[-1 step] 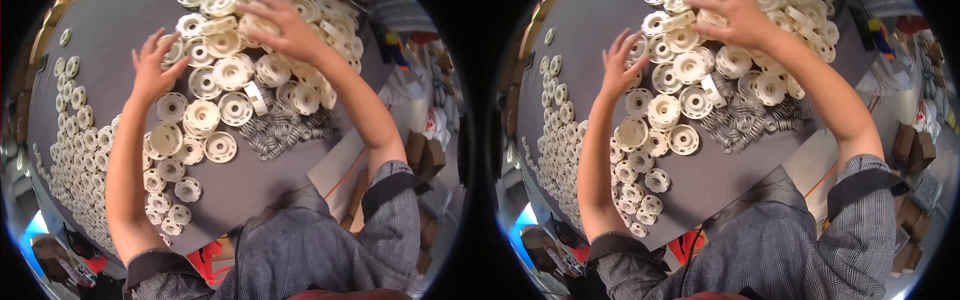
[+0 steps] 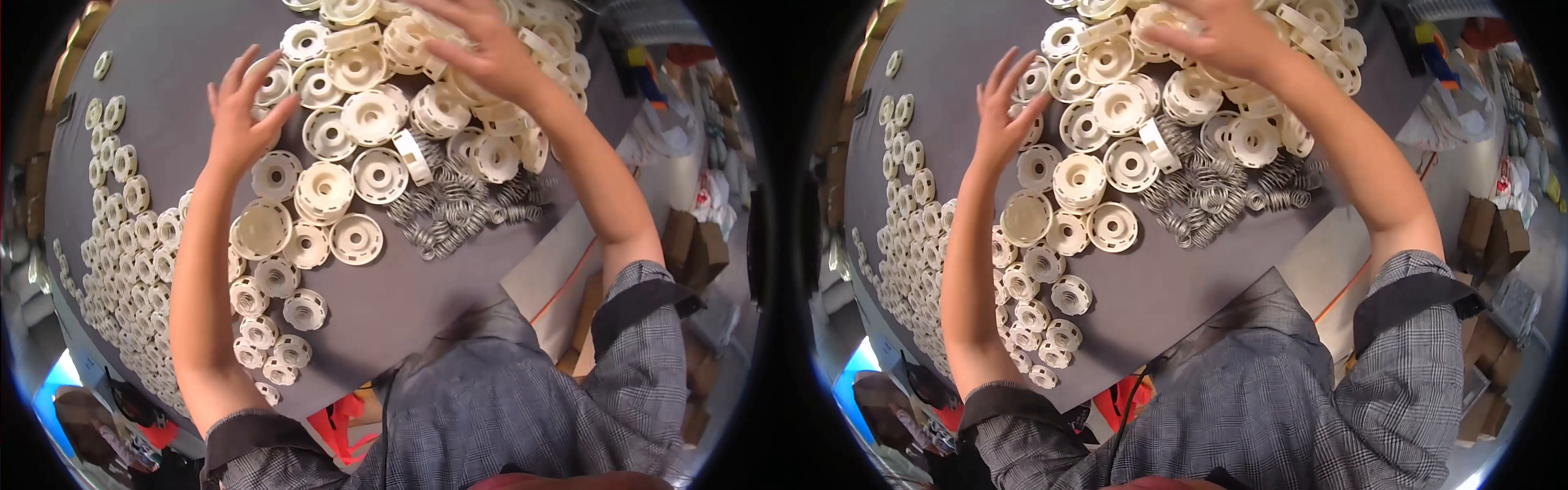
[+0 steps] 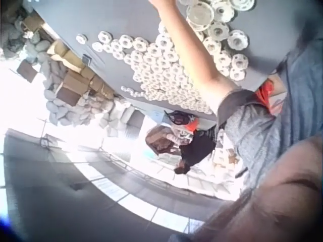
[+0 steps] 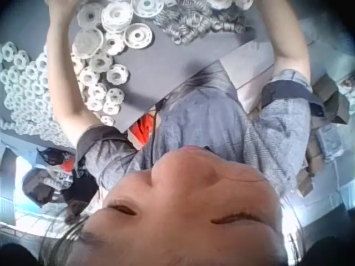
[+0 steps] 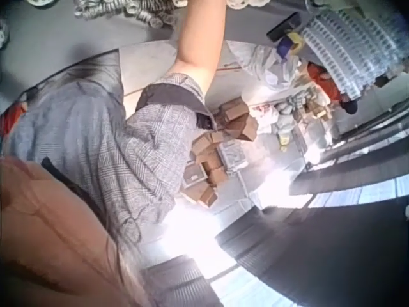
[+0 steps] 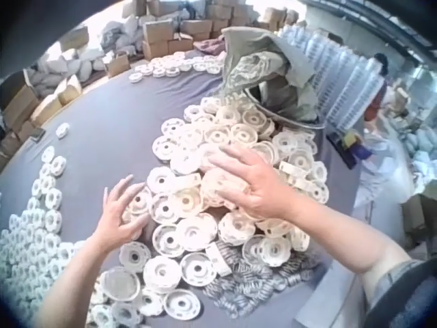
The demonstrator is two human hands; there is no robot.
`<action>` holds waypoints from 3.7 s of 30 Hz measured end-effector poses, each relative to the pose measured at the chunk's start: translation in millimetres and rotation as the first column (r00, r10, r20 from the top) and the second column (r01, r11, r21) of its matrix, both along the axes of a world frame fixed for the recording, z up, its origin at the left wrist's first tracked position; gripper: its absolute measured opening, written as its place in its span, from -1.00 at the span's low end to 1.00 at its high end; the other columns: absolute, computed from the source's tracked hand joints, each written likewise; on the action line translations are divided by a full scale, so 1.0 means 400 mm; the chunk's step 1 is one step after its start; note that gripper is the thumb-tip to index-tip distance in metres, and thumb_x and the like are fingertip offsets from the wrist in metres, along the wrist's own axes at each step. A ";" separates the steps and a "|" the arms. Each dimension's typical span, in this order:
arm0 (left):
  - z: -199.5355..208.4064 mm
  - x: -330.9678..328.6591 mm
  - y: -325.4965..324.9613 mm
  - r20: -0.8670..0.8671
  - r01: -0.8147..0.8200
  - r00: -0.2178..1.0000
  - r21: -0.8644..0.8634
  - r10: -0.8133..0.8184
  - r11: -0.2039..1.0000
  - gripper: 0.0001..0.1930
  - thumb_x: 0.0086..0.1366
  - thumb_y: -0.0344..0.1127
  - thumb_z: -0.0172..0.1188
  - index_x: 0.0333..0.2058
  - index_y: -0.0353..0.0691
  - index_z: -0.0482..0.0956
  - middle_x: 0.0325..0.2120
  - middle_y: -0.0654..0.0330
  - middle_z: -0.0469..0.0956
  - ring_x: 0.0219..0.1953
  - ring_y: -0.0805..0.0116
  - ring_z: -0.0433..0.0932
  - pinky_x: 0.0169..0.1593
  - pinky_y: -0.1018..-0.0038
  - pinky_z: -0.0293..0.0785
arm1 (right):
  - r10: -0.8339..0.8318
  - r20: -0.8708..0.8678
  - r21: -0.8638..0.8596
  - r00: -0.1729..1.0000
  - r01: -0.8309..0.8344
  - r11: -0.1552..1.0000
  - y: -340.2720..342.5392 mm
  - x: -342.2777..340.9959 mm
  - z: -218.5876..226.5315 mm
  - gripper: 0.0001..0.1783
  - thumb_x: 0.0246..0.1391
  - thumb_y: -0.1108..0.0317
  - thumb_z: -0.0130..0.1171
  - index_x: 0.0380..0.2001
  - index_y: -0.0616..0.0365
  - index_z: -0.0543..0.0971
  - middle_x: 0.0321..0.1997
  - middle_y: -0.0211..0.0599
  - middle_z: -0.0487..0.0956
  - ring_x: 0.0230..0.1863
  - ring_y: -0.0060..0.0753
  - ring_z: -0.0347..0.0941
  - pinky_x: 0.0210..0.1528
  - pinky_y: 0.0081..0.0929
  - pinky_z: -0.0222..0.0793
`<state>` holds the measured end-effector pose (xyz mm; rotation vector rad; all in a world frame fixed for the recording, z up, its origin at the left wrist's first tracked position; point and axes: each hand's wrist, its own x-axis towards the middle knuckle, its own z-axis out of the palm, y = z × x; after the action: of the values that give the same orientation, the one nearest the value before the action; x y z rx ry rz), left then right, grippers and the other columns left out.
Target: The person inserts metal springs into plastic wheels on a table by hand. The person then empties a bag of additional plastic wheels onto the table and arranges them.
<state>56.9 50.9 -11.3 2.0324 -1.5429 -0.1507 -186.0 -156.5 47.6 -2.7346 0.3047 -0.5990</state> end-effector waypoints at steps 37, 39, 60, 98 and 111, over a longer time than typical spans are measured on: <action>-0.021 -0.618 0.843 0.383 -0.643 0.660 -0.156 0.646 0.750 -0.11 -0.03 0.07 0.28 0.22 -0.15 0.11 0.23 0.03 0.05 0.33 0.08 -0.08 0.27 -0.16 -0.41 | 0.289 0.289 0.131 0.913 -0.337 0.932 0.759 -0.230 -0.242 -0.13 -0.25 0.02 0.34 0.19 -0.01 0.29 0.30 -0.06 0.13 0.30 0.03 0.05 0.27 -0.07 -0.01; -0.024 -0.652 0.910 0.401 -0.718 0.596 -0.122 0.696 0.685 0.00 -0.11 0.13 0.35 0.24 -0.16 0.05 0.26 -0.05 -0.08 0.33 0.00 -0.15 0.27 -0.16 -0.41 | 0.294 0.176 0.205 0.939 -0.328 0.922 0.809 -0.190 -0.237 -0.04 -0.27 -0.05 0.36 0.24 -0.06 0.21 0.33 0.00 0.05 0.33 0.09 -0.03 0.29 -0.05 -0.05; -0.085 -0.536 1.228 0.091 -0.980 0.201 0.006 0.975 0.201 0.26 -0.29 0.18 0.46 0.28 -0.20 -0.13 0.25 -0.33 -0.19 0.30 -0.23 -0.09 0.25 -0.10 -0.10 | 0.208 -0.110 -0.002 0.972 -0.210 0.978 1.147 0.061 -0.254 0.15 -0.49 -0.40 0.30 0.26 -0.25 0.19 0.36 0.10 -0.07 0.34 0.40 -0.21 0.25 0.33 -0.28; -0.041 -0.441 0.904 0.449 -0.608 0.678 -0.101 0.582 0.787 -0.23 -0.02 0.00 0.35 0.15 -0.13 0.28 0.20 0.04 0.17 0.33 0.01 -0.07 0.30 -0.05 -0.40 | 0.456 0.379 0.239 0.805 -0.561 0.793 0.748 -0.087 -0.245 -0.79 -0.11 0.22 0.24 -0.52 0.11 0.52 -0.54 -0.30 0.47 -0.45 -0.20 0.40 -0.41 -0.34 0.32; -0.106 -0.302 0.561 0.413 -0.631 0.718 0.048 0.560 0.774 0.18 -0.11 0.29 0.24 0.28 -0.33 -0.19 0.27 -0.06 -0.05 0.35 0.01 -0.17 0.26 -0.20 -0.43 | 0.567 0.484 0.260 0.667 -0.728 0.634 0.729 -0.028 -0.244 -0.64 -0.13 0.08 0.27 -0.70 0.04 0.40 -0.70 -0.41 0.34 -0.61 -0.31 0.34 -0.63 -0.38 0.24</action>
<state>-63.8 275.4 -53.7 2.7333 -0.9942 0.3928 -197.0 135.2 -50.0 -2.0092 -0.5897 -0.6836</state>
